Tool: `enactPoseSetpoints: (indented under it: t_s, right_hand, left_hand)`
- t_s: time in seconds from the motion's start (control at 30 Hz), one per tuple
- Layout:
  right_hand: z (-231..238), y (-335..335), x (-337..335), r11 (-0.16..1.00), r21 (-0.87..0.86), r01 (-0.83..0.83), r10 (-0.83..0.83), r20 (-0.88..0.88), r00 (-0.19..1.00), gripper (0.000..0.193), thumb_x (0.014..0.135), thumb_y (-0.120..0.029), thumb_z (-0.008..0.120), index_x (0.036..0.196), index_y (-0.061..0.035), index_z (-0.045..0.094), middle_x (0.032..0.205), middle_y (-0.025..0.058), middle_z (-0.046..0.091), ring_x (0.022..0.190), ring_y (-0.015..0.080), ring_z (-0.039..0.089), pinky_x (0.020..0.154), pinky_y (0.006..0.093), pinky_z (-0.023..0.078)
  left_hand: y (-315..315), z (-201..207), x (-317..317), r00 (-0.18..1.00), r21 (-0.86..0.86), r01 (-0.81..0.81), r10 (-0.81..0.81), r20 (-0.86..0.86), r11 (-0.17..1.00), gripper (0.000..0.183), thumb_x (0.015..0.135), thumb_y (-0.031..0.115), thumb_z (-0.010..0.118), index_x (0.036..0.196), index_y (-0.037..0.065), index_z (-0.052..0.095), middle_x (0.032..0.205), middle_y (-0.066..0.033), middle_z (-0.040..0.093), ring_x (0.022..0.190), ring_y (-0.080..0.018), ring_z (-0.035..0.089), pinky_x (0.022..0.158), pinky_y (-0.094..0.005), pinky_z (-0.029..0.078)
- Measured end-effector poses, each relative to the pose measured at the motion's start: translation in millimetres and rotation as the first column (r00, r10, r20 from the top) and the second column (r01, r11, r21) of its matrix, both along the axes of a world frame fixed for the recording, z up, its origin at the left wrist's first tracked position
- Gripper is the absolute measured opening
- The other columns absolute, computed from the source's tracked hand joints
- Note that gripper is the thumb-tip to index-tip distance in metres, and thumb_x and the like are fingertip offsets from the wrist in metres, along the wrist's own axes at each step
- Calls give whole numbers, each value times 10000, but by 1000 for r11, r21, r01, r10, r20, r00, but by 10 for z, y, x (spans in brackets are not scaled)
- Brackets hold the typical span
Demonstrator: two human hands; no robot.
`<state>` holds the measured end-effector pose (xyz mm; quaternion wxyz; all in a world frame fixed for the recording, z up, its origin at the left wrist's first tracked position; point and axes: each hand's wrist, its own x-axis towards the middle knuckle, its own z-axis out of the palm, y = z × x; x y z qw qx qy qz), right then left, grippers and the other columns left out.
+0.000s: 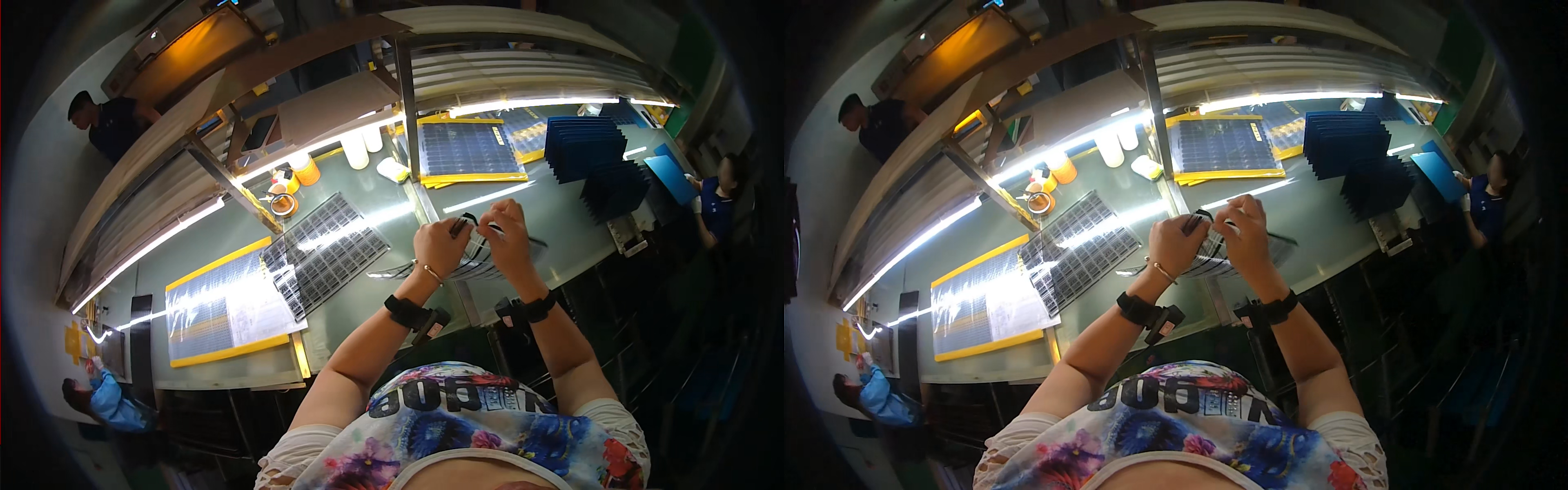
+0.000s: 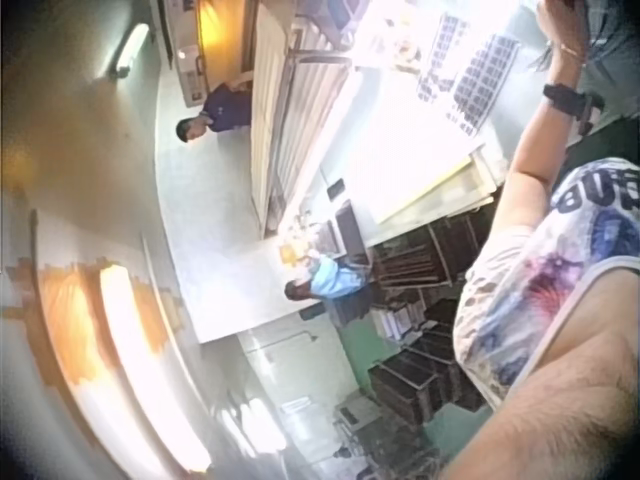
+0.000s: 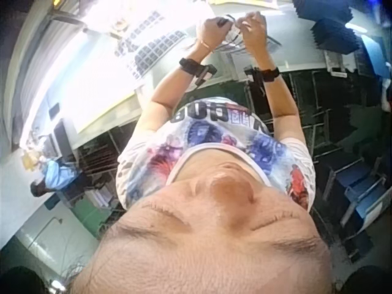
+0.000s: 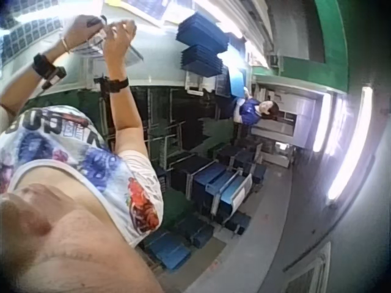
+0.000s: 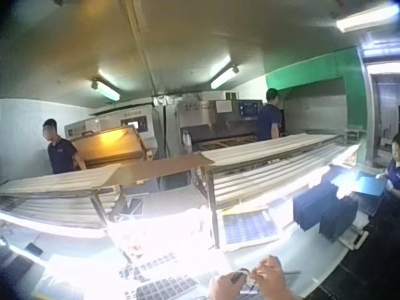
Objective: Inspecting and sorting electronic or metal grid panels and placing them into vertical storage racks.
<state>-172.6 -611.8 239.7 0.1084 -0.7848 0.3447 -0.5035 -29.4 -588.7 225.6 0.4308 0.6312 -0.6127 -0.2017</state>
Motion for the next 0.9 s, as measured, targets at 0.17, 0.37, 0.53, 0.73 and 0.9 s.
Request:
enactPoseSetpoints:
  t_s: [0.17, 0.37, 0.53, 0.73, 0.9]
  right_hand:
    - [33, 37, -149, 987, 65, -147, 141, 91, 986, 113, 700, -40, 624, 772, -18, 539, 814, 92, 498, 800, 282, 512, 763, 364, 397]
    - [84, -6, -197, 999, 32, 18, -21, 108, 994, 152, 700, -69, 656, 735, -37, 512, 690, 59, 475, 719, 215, 472, 730, 338, 383]
    - [12, -40, -244, 992, -103, 70, -54, 149, 987, 134, 686, -57, 653, 727, -49, 526, 713, 49, 479, 710, 199, 456, 694, 298, 362]
    - [-35, -72, -300, 869, 378, -319, -100, 766, 635, 58, 803, -50, 562, 790, -68, 509, 777, 20, 490, 826, 143, 479, 782, 229, 361]
    - [151, -278, -727, 657, 306, -689, -210, 952, 223, 69, 876, -147, 524, 851, -83, 511, 648, 24, 475, 535, 114, 418, 511, 246, 372]
  left_hand:
    - [-120, -66, 12, 988, -95, 56, -68, -138, 994, 221, 743, 203, 640, 779, -15, 650, 614, -112, 626, 541, -181, 602, 534, -265, 465]
    - [-47, 116, -135, 936, 102, 336, -319, -152, 936, 212, 774, 167, 608, 885, -13, 615, 655, -182, 600, 607, -230, 627, 539, -330, 452]
    - [79, -22, -467, 964, -38, 211, -215, -159, 977, 184, 798, 163, 564, 858, -5, 608, 672, -226, 569, 657, -404, 555, 555, -399, 442]
    - [11, -108, -584, 982, -60, 190, -191, -2, 980, 167, 812, 138, 548, 801, -23, 591, 669, -186, 598, 572, -304, 598, 540, -353, 452]
    - [111, -43, -528, 906, 105, 259, -204, -370, 960, 162, 841, 134, 525, 827, -15, 587, 673, -135, 626, 575, -236, 620, 487, -299, 454]
